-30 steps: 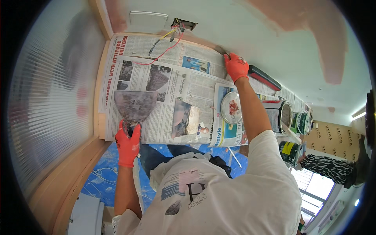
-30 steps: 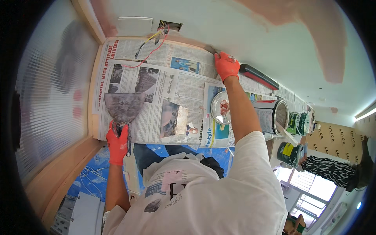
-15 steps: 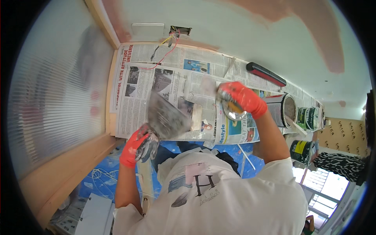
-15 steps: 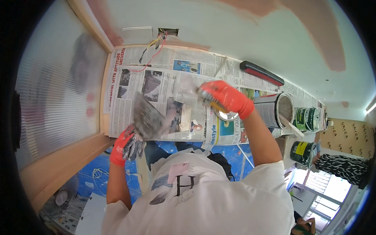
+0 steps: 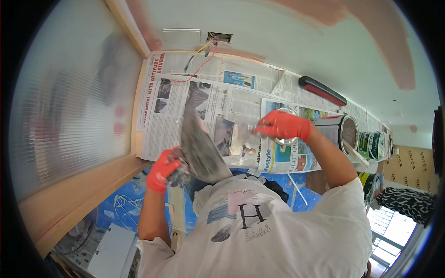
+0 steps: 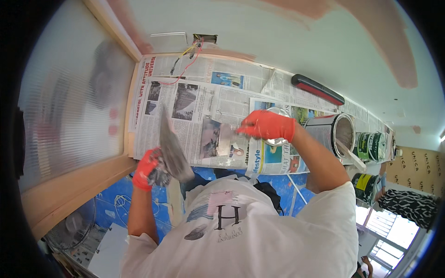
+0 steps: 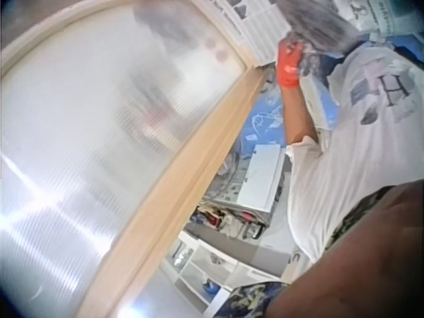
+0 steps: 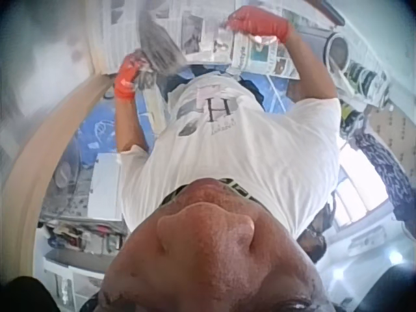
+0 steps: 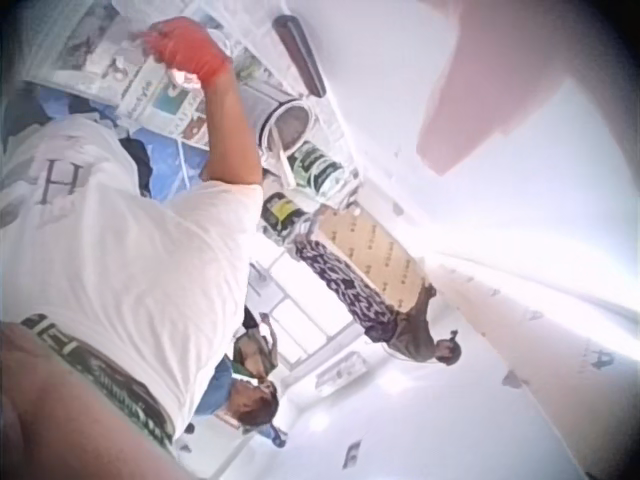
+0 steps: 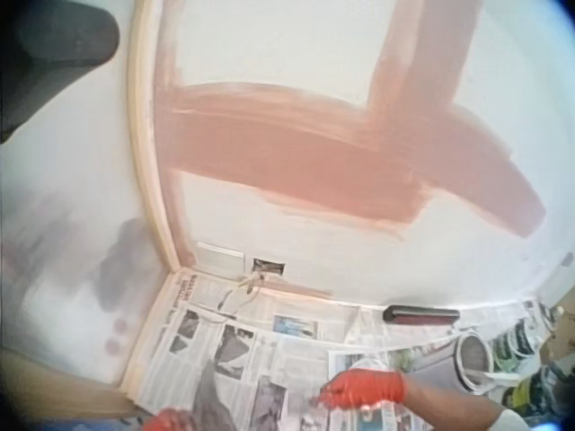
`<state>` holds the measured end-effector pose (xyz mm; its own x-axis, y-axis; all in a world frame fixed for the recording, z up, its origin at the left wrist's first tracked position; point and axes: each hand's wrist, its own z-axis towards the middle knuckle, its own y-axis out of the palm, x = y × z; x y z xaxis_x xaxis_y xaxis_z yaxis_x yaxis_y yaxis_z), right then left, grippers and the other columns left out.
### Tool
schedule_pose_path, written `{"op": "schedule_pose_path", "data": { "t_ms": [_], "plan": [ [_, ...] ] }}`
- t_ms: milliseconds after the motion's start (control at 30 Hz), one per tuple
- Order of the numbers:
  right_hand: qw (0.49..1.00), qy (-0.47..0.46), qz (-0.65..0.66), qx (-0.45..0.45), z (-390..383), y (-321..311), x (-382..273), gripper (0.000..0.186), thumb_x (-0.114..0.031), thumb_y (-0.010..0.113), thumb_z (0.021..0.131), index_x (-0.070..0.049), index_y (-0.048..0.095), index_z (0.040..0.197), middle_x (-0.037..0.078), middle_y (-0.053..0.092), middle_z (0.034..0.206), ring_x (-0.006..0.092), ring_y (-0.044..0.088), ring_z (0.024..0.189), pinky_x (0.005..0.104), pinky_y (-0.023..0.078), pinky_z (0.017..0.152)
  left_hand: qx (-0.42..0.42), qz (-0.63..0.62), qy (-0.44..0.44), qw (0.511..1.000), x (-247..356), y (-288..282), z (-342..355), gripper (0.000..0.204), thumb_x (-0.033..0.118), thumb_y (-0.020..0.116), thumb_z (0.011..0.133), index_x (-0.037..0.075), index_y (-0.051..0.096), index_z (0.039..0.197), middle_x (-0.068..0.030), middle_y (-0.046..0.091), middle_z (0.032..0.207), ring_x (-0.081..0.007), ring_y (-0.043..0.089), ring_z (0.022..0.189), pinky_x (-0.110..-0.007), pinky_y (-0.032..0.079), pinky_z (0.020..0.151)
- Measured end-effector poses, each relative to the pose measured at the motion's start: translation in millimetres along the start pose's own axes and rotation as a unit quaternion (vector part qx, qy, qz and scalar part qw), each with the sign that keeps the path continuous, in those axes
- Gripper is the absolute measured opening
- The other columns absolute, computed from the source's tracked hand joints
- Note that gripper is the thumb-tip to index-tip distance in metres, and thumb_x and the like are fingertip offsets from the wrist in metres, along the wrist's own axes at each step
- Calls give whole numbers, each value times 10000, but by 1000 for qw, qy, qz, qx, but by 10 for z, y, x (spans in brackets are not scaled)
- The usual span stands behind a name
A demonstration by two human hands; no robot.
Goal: The person applies joint compound to the seams of a wall using putty knives and a trowel, then scrapes excess material from the tools over a workbench covered in newspaper.
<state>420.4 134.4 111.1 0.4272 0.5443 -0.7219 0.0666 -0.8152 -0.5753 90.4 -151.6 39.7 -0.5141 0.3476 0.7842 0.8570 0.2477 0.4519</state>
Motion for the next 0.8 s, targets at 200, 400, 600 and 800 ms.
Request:
{"op": "schedule_pose_path", "data": {
  "t_ms": [200, 400, 600, 800],
  "plan": [
    [926, 152, -198, 284, 1133, -230, 179, 348, -434, 540, 984, -98, 621, 952, 94, 672, 847, 327, 654, 848, 445, 498, 773, 198, 135, 146, 960, -248, -293, 485, 462, 164, 643, 949, -107, 503, 1296, -165, 620, 1225, -196, 567, 1137, -319, 437, 987],
    [856, 91, -328, 388, 2108, -292, 624, 315, -436, 514, 991, -133, 600, 981, 82, 671, 889, 303, 661, 844, 436, 511, 757, 220, 225, 151, 937, -371, -301, 443, 480, 161, 652, 951, -140, 486, 1286, -197, 609, 1243, -219, 569, 1126, -340, 452, 966],
    [873, 130, -272, 382, 2517, -377, 672, 239, -335, 532, 979, -134, 661, 997, 96, 694, 888, 314, 663, 849, 447, 529, 748, 225, 218, 168, 935, -584, -416, 484, 527, 154, 670, 937, -150, 462, 1314, -231, 597, 1255, -237, 572, 1143, -350, 462, 961],
    [867, 229, -206, 391, 2618, -381, 503, 375, -445, 550, 945, -102, 700, 969, 108, 715, 948, 323, 669, 913, 441, 523, 820, 249, 232, 166, 926, -560, -396, 437, 541, 160, 686, 926, -140, 475, 1324, -229, 608, 1244, -236, 592, 1103, -340, 466, 952]
  ]
}}
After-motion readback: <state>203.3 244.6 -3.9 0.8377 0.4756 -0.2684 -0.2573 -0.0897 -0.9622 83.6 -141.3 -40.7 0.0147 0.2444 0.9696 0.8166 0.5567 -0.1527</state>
